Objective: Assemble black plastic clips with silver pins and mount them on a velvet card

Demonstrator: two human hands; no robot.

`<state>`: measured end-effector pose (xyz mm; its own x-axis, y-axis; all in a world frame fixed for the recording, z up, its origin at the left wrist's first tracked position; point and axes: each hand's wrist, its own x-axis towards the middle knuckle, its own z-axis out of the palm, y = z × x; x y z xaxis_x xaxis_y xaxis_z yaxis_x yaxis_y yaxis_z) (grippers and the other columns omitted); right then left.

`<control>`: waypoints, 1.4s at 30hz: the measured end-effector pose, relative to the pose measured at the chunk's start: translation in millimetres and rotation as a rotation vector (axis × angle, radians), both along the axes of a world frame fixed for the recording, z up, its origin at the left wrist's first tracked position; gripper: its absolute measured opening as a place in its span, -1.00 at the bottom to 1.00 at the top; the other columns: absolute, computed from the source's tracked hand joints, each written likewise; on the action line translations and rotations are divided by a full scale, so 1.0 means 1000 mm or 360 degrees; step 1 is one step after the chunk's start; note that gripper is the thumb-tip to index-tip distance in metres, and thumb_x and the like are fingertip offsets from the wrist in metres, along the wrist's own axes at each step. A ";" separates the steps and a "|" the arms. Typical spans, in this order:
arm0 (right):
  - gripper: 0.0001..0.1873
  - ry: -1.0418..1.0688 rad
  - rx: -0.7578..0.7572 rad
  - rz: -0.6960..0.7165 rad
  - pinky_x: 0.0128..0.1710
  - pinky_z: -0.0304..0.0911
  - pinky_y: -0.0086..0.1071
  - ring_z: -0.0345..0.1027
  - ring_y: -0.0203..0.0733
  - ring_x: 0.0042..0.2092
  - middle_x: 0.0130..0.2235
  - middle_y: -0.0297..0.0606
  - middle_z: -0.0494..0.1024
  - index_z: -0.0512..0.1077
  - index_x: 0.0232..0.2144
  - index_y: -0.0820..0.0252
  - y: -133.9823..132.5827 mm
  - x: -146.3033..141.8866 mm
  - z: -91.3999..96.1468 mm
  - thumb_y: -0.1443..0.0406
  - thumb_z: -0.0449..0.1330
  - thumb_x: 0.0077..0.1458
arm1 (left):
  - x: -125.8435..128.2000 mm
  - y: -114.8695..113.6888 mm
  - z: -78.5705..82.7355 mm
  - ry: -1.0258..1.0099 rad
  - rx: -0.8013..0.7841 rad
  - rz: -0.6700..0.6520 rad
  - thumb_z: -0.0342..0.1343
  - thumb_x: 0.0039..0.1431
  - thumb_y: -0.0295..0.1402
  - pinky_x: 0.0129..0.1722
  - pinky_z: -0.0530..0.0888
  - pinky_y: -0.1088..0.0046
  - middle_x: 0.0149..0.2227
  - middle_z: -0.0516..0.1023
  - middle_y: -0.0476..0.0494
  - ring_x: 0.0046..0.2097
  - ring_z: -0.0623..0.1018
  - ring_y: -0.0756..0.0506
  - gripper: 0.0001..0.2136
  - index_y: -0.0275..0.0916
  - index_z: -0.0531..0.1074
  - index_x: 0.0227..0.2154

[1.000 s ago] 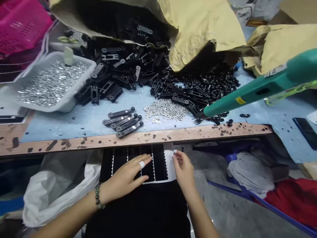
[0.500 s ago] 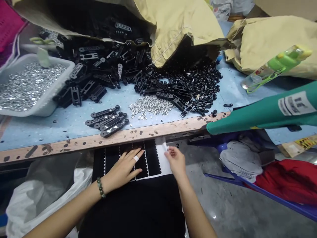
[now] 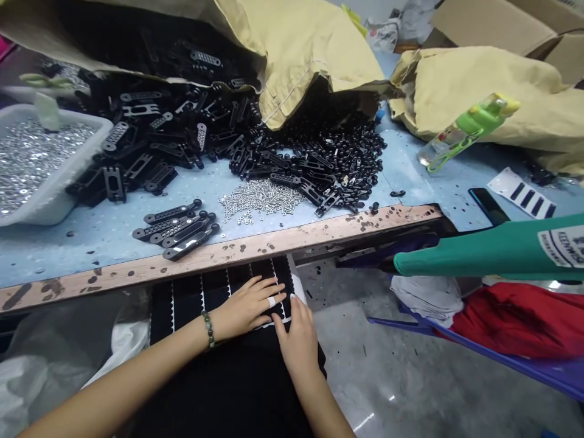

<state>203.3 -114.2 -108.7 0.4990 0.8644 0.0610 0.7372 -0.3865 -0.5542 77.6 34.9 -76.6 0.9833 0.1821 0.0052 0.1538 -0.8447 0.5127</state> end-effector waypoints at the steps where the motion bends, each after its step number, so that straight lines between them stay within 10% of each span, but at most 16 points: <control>1: -0.45 -0.0002 -0.0002 -0.0003 0.01 0.28 -0.03 0.33 0.12 0.05 0.00 0.10 0.47 0.38 0.03 0.37 -0.001 -0.002 -0.003 0.04 0.03 0.19 | 0.003 0.001 -0.004 0.0000 -0.0025 -0.0011 0.16 0.17 -0.33 0.23 0.11 0.06 0.26 0.21 -0.19 0.29 0.13 -0.21 -0.47 -0.15 0.17 0.18; 26: -0.55 0.0332 -0.0033 -0.0312 -0.30 0.36 -0.23 0.52 0.01 -0.27 -0.29 -0.15 0.62 0.53 -0.26 0.15 0.006 0.023 0.013 0.07 -0.08 0.25 | -0.003 -0.003 -0.004 0.0026 -0.0174 0.0134 0.24 0.09 -0.38 0.24 0.08 -0.01 0.23 0.26 -0.18 0.29 0.14 -0.22 -0.44 -0.13 0.23 0.15; 31: -0.58 0.0298 0.0255 -0.0442 -0.29 0.36 -0.26 0.46 -0.07 -0.26 -0.28 -0.12 0.53 0.39 -0.23 0.22 0.013 0.047 0.032 0.03 -0.07 0.24 | -0.005 -0.012 0.022 -0.0084 -0.0687 0.0431 0.18 0.13 -0.38 0.23 0.16 0.06 0.21 0.30 -0.19 0.23 0.27 -0.21 -0.60 -0.17 0.36 0.05; 36: -0.55 0.0012 0.0604 0.0182 -0.18 0.34 -0.12 0.35 -0.02 -0.19 -0.23 -0.17 0.40 0.26 -0.11 0.14 0.064 0.018 0.076 0.08 0.23 0.01 | -0.004 -0.011 0.069 -0.0413 -0.1829 0.0970 -0.12 0.34 -0.26 0.00 0.48 0.31 0.01 0.49 -0.19 0.01 0.51 -0.11 -0.69 -0.25 0.50 -0.16; 42: -0.26 0.0077 0.0260 0.0800 -0.14 0.39 -0.07 0.36 0.08 -0.05 0.01 -0.06 0.35 0.09 0.15 0.04 0.113 -0.003 0.114 0.14 0.29 -0.04 | -0.041 0.020 0.098 -0.0777 -0.1345 0.1341 -0.07 0.30 -0.35 0.17 0.34 0.19 0.04 0.47 -0.09 0.11 0.42 -0.14 -0.74 -0.15 0.56 -0.24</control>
<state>200.7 -1.4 5.0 0.0311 0.9789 0.2021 0.7816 0.1022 -0.6153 36.2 55.1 21.6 0.4929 0.8653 -0.0909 0.1240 0.0335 0.9917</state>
